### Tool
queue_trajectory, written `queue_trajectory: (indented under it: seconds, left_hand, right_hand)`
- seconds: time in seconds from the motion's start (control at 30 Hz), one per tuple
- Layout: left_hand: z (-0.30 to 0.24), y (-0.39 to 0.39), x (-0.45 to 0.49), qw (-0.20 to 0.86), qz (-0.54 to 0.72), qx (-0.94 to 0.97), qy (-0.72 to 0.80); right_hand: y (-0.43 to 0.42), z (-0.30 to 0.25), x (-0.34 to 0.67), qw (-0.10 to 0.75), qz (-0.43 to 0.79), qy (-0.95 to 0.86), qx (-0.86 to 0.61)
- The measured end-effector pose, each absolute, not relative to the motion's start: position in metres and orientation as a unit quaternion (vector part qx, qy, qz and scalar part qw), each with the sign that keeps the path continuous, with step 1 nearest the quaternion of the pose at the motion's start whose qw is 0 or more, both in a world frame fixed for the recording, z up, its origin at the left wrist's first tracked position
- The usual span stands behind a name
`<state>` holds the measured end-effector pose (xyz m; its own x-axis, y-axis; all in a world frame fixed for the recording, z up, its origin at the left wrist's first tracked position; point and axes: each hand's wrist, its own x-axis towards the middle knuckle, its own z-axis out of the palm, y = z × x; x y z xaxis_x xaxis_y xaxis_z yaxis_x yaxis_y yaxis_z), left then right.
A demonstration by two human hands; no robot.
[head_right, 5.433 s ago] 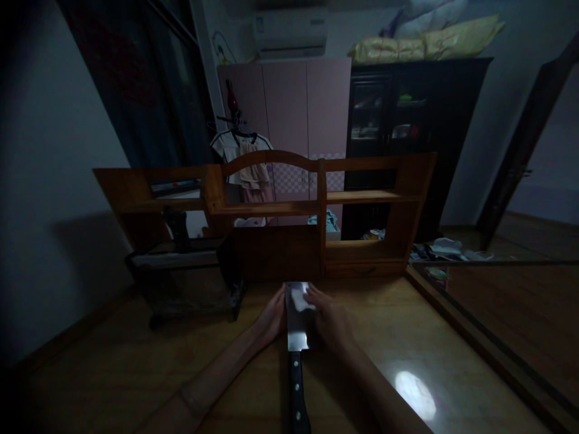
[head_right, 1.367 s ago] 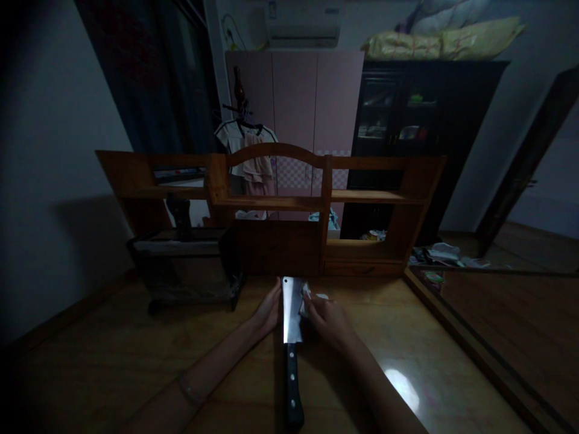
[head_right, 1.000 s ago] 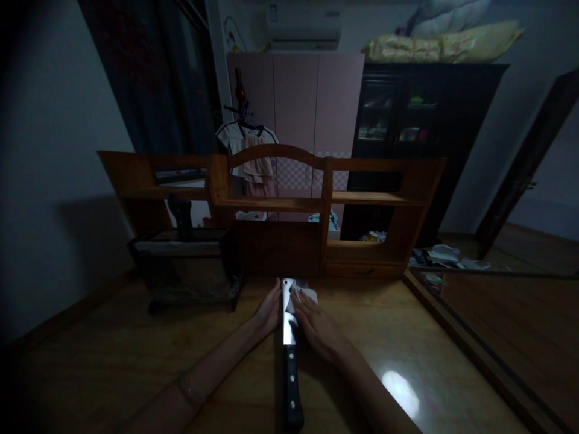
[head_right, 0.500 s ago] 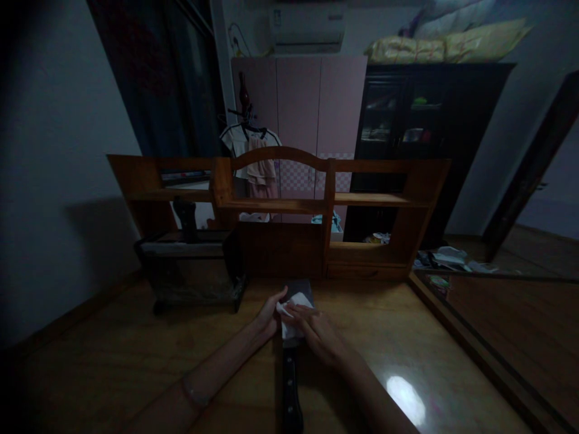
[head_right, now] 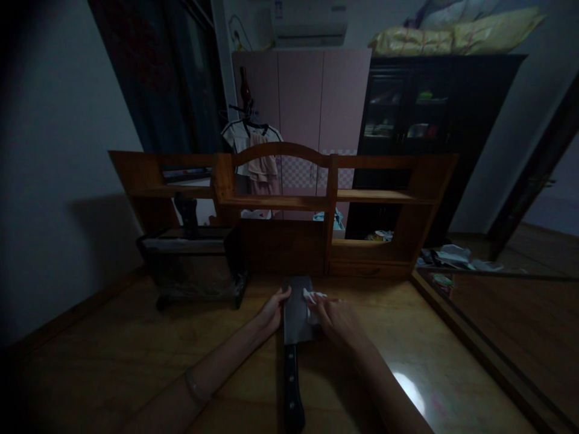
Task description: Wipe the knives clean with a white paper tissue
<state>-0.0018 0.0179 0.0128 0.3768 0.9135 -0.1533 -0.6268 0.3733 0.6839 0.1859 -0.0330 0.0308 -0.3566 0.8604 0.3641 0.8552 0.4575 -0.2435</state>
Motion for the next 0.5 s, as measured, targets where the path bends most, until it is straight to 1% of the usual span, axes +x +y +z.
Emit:
queue_trajectory:
  seconds: [0.17, 0.23, 0.3, 0.37, 0.4, 0.43, 0.5]
  left_hand:
    - [0.007, 0.020, 0.002, 0.752, 0.522, 0.270, 0.299]
    - [0.004, 0.022, 0.004, 0.745, 0.528, 0.270, 0.305]
    - [0.001, 0.024, 0.004, 0.744, 0.529, 0.270, 0.307]
    - [-0.001, 0.024, 0.005, 0.745, 0.527, 0.273, 0.305]
    - [-0.001, 0.024, 0.005, 0.746, 0.525, 0.274, 0.303]
    - [-0.001, 0.024, 0.006, 0.747, 0.524, 0.276, 0.301]
    - [-0.001, 0.024, 0.006, 0.749, 0.522, 0.279, 0.297]
  right_hand:
    - [-0.028, 0.016, 0.197, 0.145, -0.117, -0.819, -0.543]
    - [-0.027, 0.013, 0.199, 0.169, -0.138, -0.794, -0.567]
    - [-0.028, 0.015, 0.197, 0.240, -0.107, -0.774, -0.577]
    - [-0.030, 0.021, 0.190, 0.315, -0.027, -0.773, -0.551]
    - [-0.031, 0.025, 0.185, 0.337, 0.019, -0.779, -0.528]
    - [-0.033, 0.027, 0.179, 0.350, 0.058, -0.784, -0.510]
    - [-0.035, 0.029, 0.166, 0.333, 0.114, -0.806, -0.476]
